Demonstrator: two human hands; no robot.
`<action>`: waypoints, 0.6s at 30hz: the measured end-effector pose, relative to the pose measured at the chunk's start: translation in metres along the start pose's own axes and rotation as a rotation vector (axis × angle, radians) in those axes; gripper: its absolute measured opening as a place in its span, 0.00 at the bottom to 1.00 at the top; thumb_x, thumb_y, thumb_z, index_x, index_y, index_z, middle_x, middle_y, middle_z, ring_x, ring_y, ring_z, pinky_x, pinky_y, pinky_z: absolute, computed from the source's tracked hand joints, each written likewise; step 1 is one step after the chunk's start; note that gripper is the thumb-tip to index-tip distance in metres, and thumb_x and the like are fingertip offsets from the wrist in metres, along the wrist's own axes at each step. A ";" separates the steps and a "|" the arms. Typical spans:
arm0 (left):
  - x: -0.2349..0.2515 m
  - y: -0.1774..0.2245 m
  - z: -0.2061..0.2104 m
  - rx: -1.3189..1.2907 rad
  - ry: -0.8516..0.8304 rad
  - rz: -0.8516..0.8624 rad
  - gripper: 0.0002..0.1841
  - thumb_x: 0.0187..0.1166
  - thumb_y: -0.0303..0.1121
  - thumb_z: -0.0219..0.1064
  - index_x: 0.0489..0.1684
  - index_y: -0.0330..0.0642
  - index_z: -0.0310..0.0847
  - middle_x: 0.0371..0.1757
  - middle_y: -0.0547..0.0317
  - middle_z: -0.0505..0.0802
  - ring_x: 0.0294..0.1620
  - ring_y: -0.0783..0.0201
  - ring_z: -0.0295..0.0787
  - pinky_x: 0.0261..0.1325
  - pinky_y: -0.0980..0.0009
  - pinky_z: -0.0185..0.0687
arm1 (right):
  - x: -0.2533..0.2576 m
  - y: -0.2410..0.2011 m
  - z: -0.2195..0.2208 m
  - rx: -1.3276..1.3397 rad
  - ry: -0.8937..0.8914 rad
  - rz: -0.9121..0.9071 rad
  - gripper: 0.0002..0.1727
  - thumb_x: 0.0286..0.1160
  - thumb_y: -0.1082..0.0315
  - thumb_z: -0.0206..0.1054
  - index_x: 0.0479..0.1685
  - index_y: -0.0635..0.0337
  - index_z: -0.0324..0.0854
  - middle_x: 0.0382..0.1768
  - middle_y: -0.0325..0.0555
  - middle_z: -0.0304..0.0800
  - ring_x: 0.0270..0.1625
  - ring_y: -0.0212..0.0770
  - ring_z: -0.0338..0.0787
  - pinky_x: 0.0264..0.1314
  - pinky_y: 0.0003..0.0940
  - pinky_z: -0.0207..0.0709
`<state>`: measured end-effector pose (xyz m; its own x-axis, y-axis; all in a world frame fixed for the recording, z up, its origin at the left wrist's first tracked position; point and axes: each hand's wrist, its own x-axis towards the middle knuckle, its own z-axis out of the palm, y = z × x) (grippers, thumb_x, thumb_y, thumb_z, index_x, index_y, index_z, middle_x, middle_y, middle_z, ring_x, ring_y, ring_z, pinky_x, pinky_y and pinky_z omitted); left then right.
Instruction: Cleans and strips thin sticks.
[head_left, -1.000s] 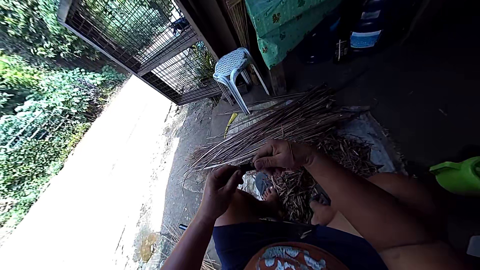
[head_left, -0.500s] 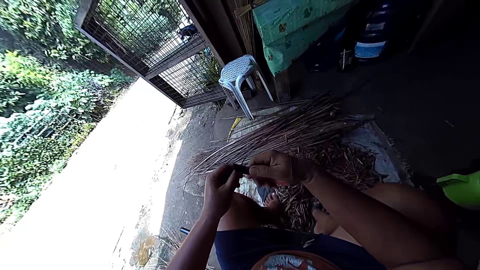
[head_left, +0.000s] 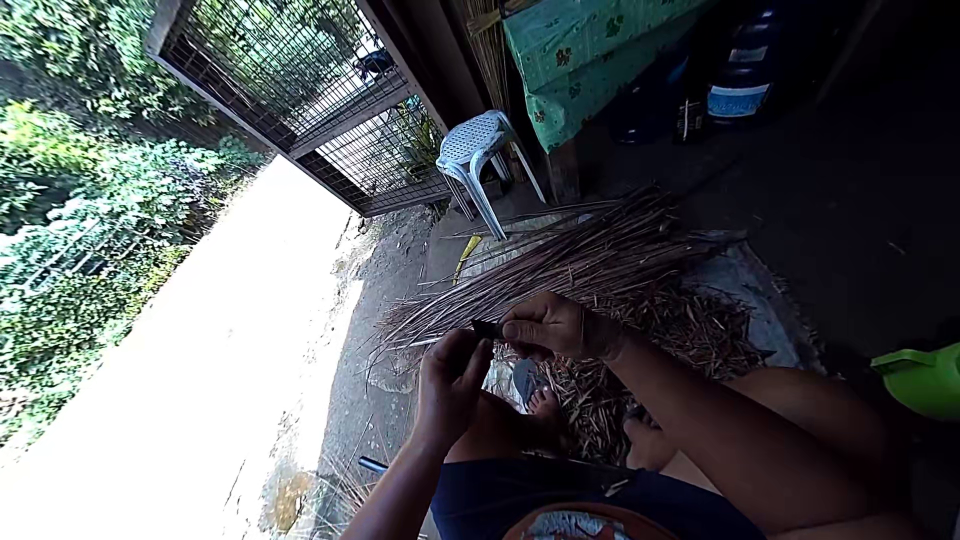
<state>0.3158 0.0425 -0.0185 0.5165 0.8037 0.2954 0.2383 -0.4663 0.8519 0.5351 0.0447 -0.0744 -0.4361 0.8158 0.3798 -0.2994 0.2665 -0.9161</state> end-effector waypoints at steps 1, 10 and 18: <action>0.000 -0.001 0.001 0.016 -0.004 0.002 0.06 0.83 0.26 0.63 0.37 0.35 0.84 0.28 0.64 0.88 0.25 0.75 0.82 0.29 0.79 0.79 | -0.001 0.002 -0.003 -0.008 -0.001 0.005 0.16 0.91 0.59 0.58 0.42 0.59 0.86 0.22 0.28 0.85 0.19 0.20 0.79 0.20 0.15 0.72; 0.001 -0.008 0.004 0.020 -0.033 -0.046 0.08 0.85 0.27 0.62 0.39 0.35 0.86 0.27 0.65 0.88 0.24 0.75 0.81 0.28 0.79 0.79 | -0.005 0.012 -0.021 0.051 -0.043 0.076 0.15 0.90 0.60 0.58 0.41 0.58 0.86 0.21 0.29 0.85 0.18 0.21 0.80 0.19 0.15 0.71; -0.009 -0.012 -0.021 -0.069 0.035 -0.118 0.10 0.87 0.29 0.61 0.46 0.33 0.88 0.29 0.62 0.91 0.20 0.75 0.80 0.24 0.78 0.78 | -0.013 0.004 -0.055 0.106 0.352 0.030 0.16 0.90 0.61 0.54 0.43 0.60 0.85 0.22 0.42 0.88 0.16 0.30 0.82 0.19 0.22 0.77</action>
<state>0.2911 0.0491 -0.0226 0.4589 0.8645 0.2049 0.2379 -0.3417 0.9092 0.5866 0.0633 -0.0897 -0.1330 0.9539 0.2689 -0.3849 0.2003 -0.9010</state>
